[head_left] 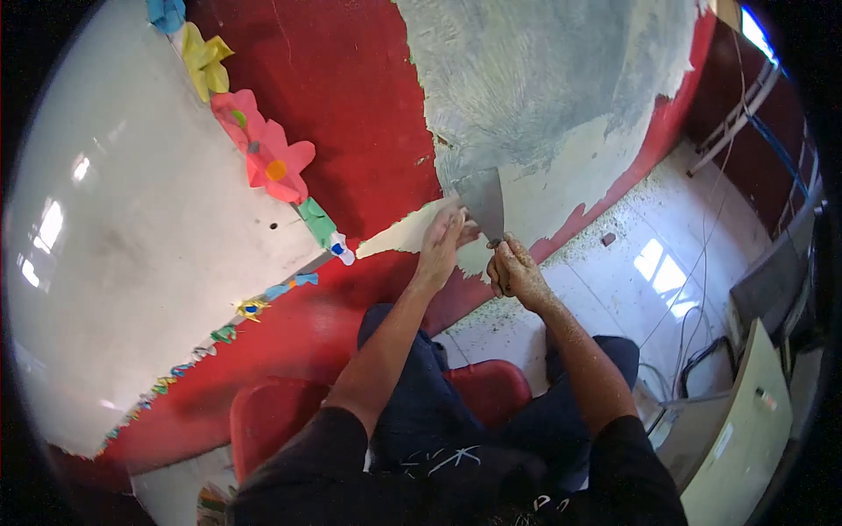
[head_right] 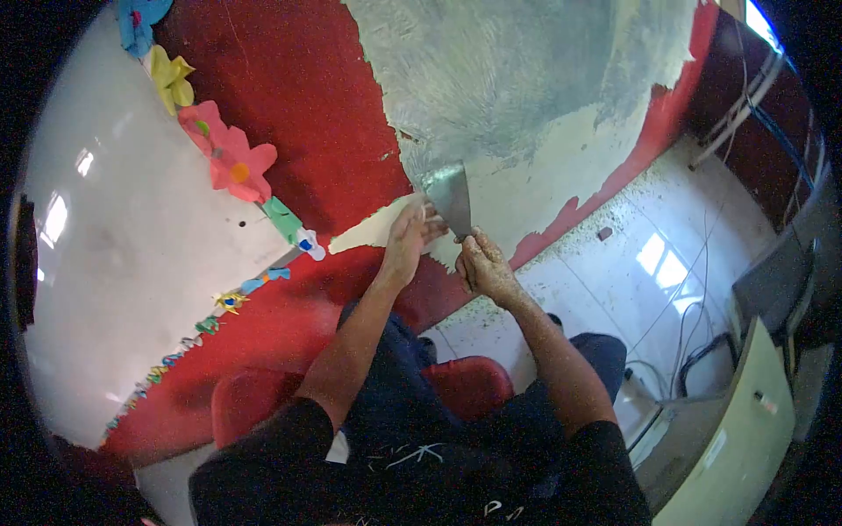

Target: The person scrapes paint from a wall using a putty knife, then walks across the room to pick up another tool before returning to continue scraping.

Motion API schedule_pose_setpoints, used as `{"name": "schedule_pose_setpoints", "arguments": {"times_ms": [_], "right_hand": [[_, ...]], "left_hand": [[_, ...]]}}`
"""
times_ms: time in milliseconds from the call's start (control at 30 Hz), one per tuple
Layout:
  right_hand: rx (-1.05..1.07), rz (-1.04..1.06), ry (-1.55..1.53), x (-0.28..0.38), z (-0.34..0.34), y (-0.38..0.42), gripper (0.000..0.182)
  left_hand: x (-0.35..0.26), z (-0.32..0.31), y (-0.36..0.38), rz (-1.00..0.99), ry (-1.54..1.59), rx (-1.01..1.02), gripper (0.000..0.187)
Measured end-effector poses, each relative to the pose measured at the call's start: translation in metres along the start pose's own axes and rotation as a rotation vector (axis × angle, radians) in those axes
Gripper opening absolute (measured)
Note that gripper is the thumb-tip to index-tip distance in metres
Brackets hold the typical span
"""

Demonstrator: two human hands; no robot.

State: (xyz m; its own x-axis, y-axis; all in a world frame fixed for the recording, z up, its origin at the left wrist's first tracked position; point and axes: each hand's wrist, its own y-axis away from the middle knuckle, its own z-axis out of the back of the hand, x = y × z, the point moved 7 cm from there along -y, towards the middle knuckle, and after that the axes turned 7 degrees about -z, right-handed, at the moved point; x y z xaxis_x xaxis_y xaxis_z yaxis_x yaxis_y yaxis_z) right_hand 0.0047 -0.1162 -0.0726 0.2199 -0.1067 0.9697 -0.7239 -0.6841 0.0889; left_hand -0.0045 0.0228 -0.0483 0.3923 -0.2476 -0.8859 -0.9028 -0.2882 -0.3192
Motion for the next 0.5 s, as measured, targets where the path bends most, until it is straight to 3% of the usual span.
{"name": "schedule_pose_setpoints", "arguments": {"times_ms": [233, 333, 500], "right_hand": [[0.027, 0.151, 0.083, 0.015, 0.036, -0.041, 0.034], [0.030, 0.201, 0.073, 0.025, 0.048, -0.056, 0.033], [0.002, 0.190, 0.167, 0.039, 0.070, -0.077, 0.032]], "left_hand": [[0.012, -0.042, -0.073, -0.218, 0.074, -0.134, 0.035], [0.019, -0.064, -0.082, -0.031, 0.166, -0.106, 0.043], [0.028, -0.059, -0.102, -0.072, 0.229, -0.209, 0.051]]}}
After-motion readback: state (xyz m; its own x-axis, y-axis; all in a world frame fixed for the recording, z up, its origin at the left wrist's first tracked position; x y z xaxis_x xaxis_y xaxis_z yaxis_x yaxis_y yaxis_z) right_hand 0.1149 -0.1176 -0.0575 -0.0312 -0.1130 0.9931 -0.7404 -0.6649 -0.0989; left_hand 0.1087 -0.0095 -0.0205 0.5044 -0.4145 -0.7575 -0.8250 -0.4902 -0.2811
